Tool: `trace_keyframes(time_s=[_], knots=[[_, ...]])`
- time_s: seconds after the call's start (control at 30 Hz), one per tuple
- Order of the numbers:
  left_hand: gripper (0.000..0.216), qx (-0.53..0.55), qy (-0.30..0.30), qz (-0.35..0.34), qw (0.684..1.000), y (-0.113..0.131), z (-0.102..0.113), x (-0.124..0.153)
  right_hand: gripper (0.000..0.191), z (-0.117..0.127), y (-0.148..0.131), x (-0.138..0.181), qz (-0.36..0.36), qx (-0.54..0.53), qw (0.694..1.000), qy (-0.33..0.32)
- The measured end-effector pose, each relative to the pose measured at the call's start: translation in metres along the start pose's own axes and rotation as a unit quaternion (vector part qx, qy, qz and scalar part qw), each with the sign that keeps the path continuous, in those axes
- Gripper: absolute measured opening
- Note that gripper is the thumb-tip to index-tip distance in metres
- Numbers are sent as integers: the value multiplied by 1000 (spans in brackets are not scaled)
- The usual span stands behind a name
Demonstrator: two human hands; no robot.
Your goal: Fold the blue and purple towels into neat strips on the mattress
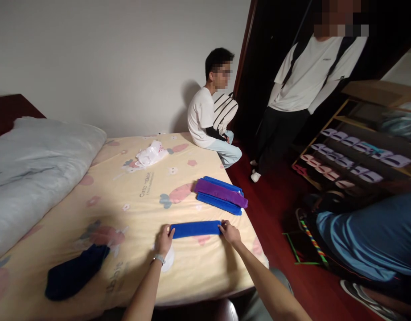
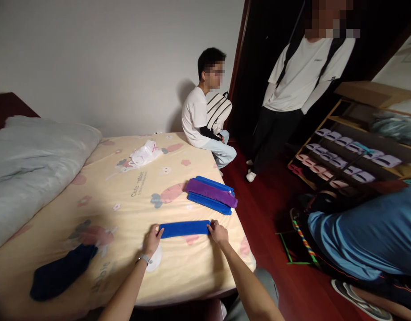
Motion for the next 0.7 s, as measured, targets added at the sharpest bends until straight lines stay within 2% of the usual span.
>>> trace_keyframes(time_s=[0.1,0.2,0.23,0.3,0.37,0.43,0.53,0.7], knots=[[32,-61,39,-21,997,11,2,7,28,4,-8,8,11,48,997,60],[35,-158,56,-94,981,22,4,19,25,12,-18,24,119,79,982,122],[36,-183,35,-132,973,25,3,24,26,14,-21,29,165,84,976,119],[42,-211,-31,-206,955,27,0,30,34,12,-24,37,247,108,960,74],[54,-227,-78,-244,940,24,-3,32,50,7,-24,39,290,138,947,21],[61,-229,-82,-238,940,18,-5,28,59,2,-22,36,291,151,945,3],[57,-209,-55,-206,954,12,-8,16,58,-2,-24,26,270,135,953,23],[44,-169,-39,-187,967,13,-5,-2,42,14,-39,15,255,48,965,44]])
Point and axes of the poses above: each hand's wrist, its own x-axis away from the middle knuckle, its own z-axis out of the back of the hand, y = z × x, the point moved 3 cm from there along -x, towards the middle knuckle, and after that the axes turned 13 degrees about -y, right-handed, at the moved point
